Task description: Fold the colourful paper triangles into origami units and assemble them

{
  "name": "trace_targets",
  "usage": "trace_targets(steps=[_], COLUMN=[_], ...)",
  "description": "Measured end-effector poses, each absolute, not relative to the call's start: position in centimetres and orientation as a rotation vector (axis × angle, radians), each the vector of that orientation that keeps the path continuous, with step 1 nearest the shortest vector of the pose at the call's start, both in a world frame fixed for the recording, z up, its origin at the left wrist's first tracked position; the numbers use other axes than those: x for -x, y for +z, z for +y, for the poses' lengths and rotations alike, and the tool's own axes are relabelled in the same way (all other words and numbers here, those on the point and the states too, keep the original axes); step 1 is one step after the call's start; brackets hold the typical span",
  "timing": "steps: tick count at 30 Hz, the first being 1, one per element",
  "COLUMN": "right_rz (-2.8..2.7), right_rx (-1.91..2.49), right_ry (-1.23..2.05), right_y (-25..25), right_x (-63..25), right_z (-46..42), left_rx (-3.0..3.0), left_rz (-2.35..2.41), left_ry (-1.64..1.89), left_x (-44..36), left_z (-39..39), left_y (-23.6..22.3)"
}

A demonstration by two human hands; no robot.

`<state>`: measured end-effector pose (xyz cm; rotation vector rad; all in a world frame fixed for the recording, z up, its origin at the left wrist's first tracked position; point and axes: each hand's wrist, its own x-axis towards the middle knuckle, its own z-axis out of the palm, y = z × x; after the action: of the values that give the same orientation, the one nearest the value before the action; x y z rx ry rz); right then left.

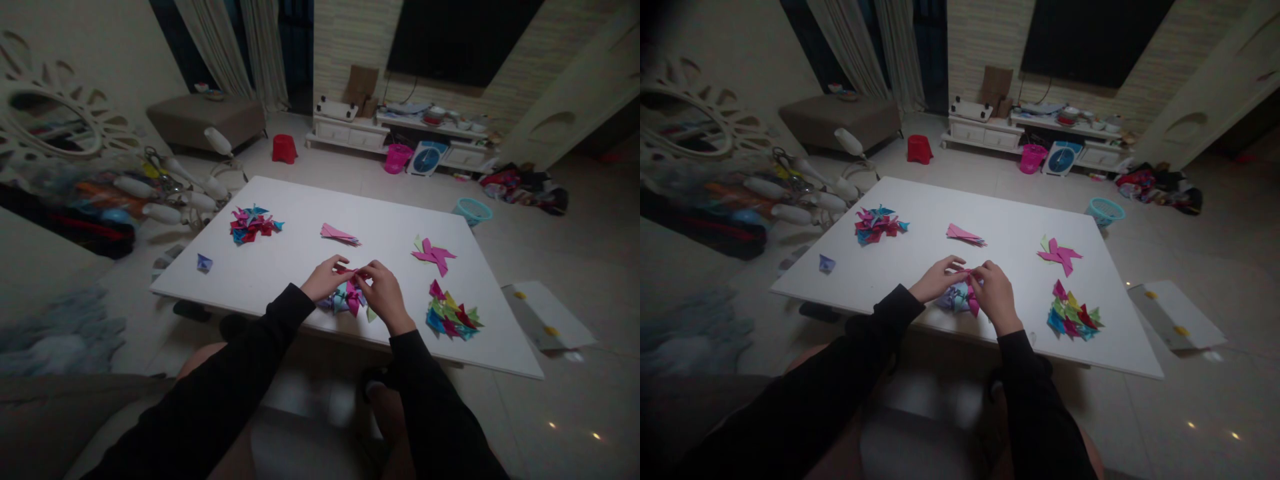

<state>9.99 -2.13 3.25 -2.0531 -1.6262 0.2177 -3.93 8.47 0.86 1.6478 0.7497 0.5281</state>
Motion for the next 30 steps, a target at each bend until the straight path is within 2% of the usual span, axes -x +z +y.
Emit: trace_targets(steps=[5,13,24,30], right_rz=[-1.611,-1.663,-1.662,-1.327], right_rx=[2.031,2.059,2.024,2.317], right_ry=[0.16,0.137,0.104,0.095], right_y=[3.4,3.3,3.0,2.0], right_x=[-9.6,-9.5,-9.4,-14.4], right_z=[-2.4,-2.3,-2.6,-3.2], left_rx=[-1.405,-1.575,-1.845,-1.807], left_rz=[0.628,0.653,0.729,0.821], left_ry=[0.482,0.599,0.537,0.594], left_x=[3.3,3.2,3.5,3.0], left_z=[8.0,8.3,7.6,7.4], left_y=[0.5,0.0,0.8,0.6])
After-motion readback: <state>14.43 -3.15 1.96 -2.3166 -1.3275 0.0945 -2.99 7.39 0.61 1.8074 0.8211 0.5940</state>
